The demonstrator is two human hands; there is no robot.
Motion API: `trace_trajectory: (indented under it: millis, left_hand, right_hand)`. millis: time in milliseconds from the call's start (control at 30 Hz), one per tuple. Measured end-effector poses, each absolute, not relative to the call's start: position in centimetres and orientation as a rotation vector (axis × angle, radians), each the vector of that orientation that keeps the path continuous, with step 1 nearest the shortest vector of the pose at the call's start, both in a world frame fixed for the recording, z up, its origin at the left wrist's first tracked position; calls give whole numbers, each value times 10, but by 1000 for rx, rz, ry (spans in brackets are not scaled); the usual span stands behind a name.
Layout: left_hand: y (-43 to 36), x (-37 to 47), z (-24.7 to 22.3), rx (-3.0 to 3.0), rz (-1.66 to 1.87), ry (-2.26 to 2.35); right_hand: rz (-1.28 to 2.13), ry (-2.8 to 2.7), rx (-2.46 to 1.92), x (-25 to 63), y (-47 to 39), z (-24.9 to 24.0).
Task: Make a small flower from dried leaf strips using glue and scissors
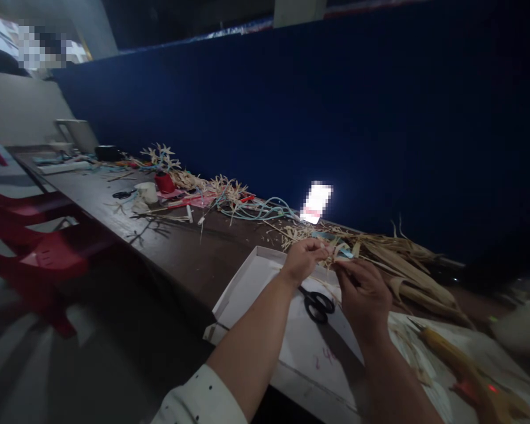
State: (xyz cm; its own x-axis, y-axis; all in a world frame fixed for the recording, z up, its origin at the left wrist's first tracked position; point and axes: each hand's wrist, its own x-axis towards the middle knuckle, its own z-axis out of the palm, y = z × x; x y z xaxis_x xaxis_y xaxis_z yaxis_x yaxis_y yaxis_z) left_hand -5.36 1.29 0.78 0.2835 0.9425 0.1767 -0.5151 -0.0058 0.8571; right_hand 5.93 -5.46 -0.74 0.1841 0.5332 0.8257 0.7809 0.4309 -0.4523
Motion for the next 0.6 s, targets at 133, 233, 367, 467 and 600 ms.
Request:
trace_trajectory:
  millis: [133, 233, 367, 467, 600]
  left_hand:
    - [12, -54, 8, 1026, 1235, 543]
    - [12, -55, 8, 1051, 1240, 547]
    - [14, -55, 6, 1084, 1234, 559]
    - [15, -55, 4, 1140, 1232, 598]
    - [12, -56, 5, 1166, 1231, 626]
  right_hand:
    - [-263, -1470, -1238, 58, -56, -6]
    - [-259, -1454, -1242, 57, -56, -6]
    - [-236, -1466, -1216, 56, -55, -5]
    - [-217, -1459, -1233, 57, -54, -5]
    - [-202, -1449, -1234, 59, -52, -5]
